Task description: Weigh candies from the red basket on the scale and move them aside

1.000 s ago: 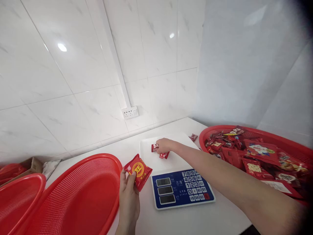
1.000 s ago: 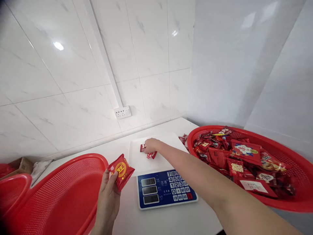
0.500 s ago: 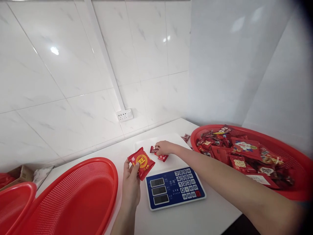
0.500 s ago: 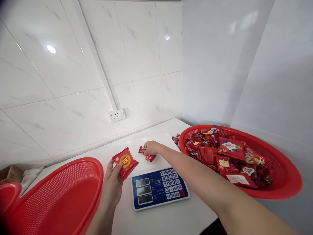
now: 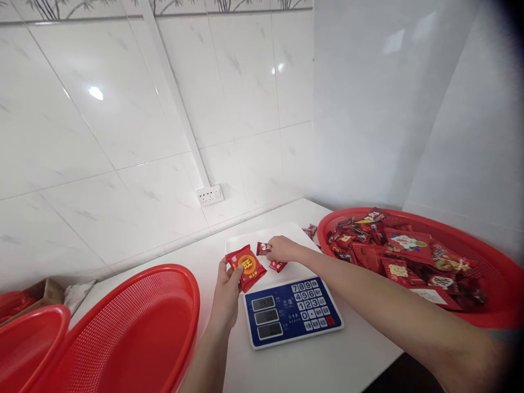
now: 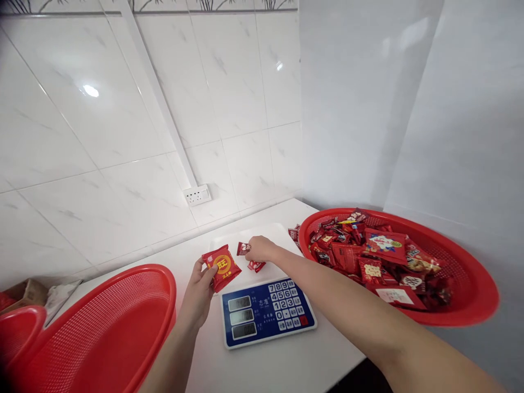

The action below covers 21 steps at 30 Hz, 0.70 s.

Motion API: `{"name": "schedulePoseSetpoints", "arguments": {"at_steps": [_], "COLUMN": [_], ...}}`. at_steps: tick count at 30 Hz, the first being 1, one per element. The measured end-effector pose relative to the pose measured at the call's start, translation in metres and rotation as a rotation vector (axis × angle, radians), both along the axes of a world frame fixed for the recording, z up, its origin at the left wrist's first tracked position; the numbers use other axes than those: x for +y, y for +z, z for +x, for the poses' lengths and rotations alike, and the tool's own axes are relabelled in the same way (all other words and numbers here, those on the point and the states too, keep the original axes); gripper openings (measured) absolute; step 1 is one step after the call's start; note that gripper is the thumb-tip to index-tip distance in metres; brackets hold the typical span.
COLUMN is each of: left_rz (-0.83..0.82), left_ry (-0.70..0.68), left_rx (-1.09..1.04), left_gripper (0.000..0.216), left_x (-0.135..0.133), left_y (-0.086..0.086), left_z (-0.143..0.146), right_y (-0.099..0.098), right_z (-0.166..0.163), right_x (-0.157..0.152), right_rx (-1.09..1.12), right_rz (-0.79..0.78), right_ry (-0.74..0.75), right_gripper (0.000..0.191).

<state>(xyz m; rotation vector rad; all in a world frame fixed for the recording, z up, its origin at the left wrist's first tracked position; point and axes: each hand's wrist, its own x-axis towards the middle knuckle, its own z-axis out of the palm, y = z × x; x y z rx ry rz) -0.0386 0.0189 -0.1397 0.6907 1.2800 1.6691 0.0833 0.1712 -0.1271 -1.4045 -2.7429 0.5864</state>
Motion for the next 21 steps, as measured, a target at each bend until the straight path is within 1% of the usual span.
{"name": "schedulePoseSetpoints", "arguments": {"at_steps": [5, 12, 17, 21], "left_rz": [-0.011, -0.025, -0.032, -0.033], "left_ry": [-0.023, -0.021, -0.038, -0.071], "left_rx": [0.025, 0.01, 0.01, 0.108], "left_gripper": [0.042, 0.045, 0.049, 0.049], "left_x": [0.011, 0.012, 0.013, 0.022], "left_y": [0.003, -0.006, -0.005, -0.001], "left_z": [0.006, 0.008, 0.008, 0.008], "right_y": [0.001, -0.001, -0.001, -0.001], "right_z": [0.013, 0.011, 0.015, 0.026], "right_x": [0.002, -0.003, -0.006, -0.005], "right_rx": [-0.002, -0.04, 0.052, 0.169], "right_rz": [-0.034, -0.015, -0.026, -0.029], "right_ry": [0.002, -0.093, -0.103, -0.136], "right_gripper": [0.031, 0.036, 0.026, 0.015]}}
